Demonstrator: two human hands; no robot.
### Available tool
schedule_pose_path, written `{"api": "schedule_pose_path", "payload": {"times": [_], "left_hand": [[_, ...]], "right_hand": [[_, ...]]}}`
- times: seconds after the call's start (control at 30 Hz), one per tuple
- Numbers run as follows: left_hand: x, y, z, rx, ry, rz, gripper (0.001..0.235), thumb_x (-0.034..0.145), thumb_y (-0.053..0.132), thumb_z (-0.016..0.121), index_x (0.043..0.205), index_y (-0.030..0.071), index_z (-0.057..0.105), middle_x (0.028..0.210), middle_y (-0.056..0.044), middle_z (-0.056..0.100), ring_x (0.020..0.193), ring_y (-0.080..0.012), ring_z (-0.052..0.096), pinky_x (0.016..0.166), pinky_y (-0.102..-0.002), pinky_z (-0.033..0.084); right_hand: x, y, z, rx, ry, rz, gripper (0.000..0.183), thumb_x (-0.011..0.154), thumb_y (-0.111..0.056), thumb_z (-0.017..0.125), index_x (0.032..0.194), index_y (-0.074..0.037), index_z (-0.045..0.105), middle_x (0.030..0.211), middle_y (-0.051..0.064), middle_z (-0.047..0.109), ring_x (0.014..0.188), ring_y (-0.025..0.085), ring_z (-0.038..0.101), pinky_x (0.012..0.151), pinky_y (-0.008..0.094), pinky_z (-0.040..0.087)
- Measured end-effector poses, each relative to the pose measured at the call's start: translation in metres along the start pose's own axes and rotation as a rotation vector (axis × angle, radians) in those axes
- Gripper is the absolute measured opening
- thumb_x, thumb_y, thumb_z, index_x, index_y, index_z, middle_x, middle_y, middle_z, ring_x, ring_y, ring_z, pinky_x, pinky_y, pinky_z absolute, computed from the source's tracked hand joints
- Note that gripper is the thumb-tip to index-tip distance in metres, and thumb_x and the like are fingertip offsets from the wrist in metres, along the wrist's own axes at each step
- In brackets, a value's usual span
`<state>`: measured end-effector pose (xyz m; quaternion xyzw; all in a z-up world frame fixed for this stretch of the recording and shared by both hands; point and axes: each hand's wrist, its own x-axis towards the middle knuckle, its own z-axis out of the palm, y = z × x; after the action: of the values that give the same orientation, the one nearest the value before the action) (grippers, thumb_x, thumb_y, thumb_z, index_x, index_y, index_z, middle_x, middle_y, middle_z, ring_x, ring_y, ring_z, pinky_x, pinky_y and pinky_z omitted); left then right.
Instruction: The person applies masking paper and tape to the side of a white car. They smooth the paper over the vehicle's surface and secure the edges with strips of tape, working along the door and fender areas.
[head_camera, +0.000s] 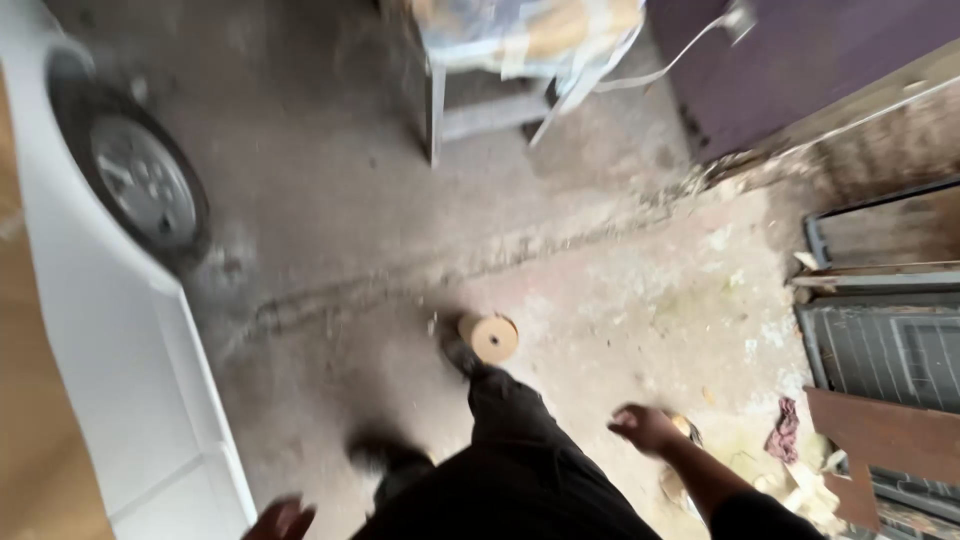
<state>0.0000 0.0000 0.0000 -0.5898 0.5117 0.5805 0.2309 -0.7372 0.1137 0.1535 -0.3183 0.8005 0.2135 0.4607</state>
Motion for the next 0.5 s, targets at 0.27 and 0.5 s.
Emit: {"api": "schedule_pose_path", "payload": {"times": [0.27,0.5], "left_hand": [[-0.027,0.161,0.015,0.031,-0.118,0.005,0.069,0.087,0.057,0.069,0.141,0.018,0.054,0.135,-0.004,0.067,0.124,-0.0184,0.067,0.106,-0.035,0.056],[0.027,0.174,0.075,0.235,0.176,0.477,0.059,0.086,0.052,0.074,0.125,0.01,0.066,0.128,-0.012,0.068,0.122,-0.0319,0.061,0.103,-0.044,0.048]], "right_hand": [[0.061,-0.176,-0.062,-0.027,0.023,-0.296,0.072,0.083,-0.043,0.076,0.145,-0.017,0.051,0.144,0.01,0.057,0.122,0.032,0.063,0.103,0.042,0.051],[0.078,-0.288,-0.056,-0.189,-0.062,-0.486,0.099,0.078,-0.026,0.081,0.158,-0.021,0.022,0.16,0.012,0.034,0.13,0.037,0.053,0.103,0.044,0.05]]}}
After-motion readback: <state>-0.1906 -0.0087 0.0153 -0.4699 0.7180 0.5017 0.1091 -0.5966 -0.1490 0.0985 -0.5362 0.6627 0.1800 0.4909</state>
